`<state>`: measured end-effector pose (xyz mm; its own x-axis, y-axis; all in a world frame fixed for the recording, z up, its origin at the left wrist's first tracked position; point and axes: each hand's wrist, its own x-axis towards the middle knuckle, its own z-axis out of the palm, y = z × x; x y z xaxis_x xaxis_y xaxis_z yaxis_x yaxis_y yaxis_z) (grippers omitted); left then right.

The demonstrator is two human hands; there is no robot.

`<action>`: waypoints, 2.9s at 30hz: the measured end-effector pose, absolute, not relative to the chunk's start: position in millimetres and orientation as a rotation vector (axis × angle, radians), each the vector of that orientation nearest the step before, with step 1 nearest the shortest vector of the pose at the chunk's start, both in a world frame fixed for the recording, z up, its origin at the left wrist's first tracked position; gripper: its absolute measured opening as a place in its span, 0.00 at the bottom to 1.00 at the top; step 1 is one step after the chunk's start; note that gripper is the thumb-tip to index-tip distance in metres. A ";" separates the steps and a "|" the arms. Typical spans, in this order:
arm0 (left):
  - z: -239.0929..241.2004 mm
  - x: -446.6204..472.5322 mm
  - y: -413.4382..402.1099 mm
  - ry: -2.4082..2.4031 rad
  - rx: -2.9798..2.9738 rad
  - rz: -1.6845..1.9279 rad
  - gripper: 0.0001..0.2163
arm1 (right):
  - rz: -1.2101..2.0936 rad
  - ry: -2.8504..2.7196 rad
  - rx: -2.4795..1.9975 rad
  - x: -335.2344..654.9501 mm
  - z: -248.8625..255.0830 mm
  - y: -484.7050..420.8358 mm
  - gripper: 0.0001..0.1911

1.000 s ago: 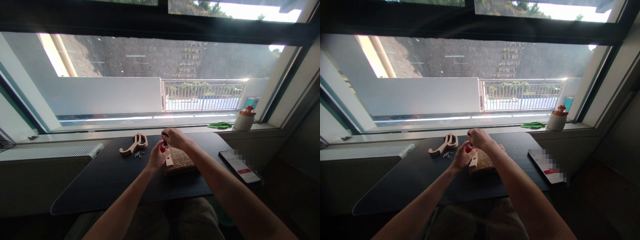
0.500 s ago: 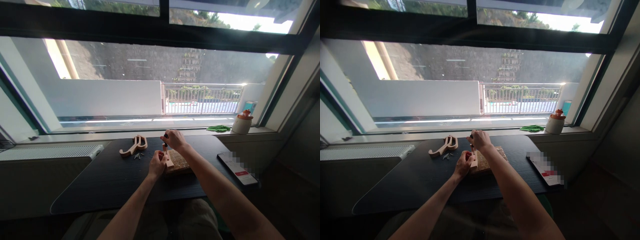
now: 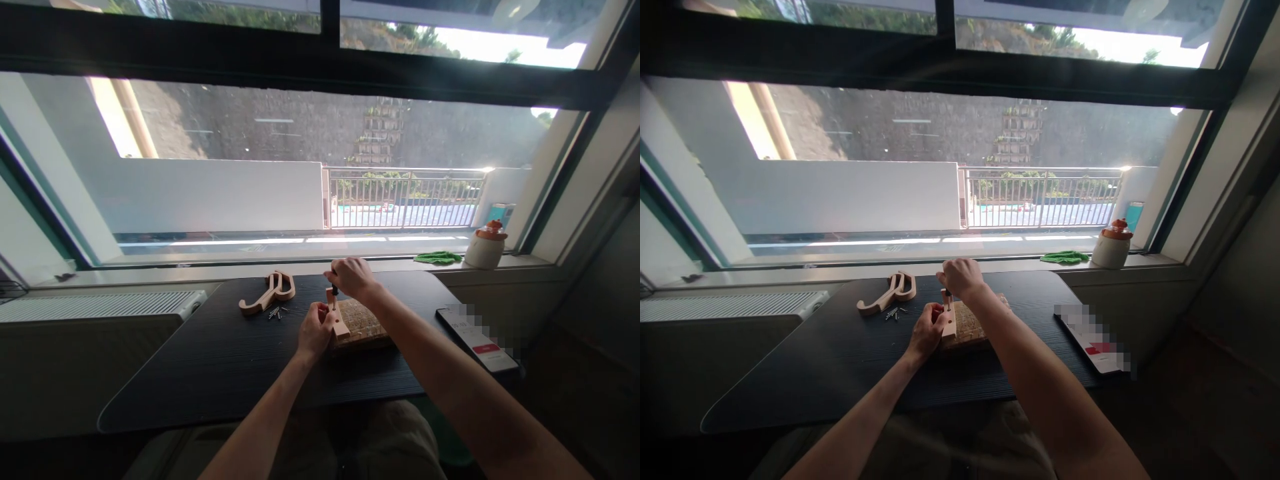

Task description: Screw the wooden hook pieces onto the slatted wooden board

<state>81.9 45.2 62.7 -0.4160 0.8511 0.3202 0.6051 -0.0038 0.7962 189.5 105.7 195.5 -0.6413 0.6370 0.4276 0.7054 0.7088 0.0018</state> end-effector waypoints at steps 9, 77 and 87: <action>64.3 83.0 43.4 2.023 1.532 1.396 0.11 | -0.052 -2.442 -1.158 180.8 178.4 96.8 0.21; 64.5 64.0 41.0 1.930 1.733 1.287 0.18 | 0.200 -2.467 -1.202 216.5 101.9 116.6 0.19; 118.5 -77.9 32.7 2.400 1.620 0.871 0.11 | -0.045 -2.323 -1.308 233.1 86.4 118.4 0.15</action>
<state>-77.9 32.7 118.5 -0.4210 0.8815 0.2137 0.8135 0.2627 0.5188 233.1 118.4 86.4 -0.4346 0.7997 0.4143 0.8152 0.5449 -0.1965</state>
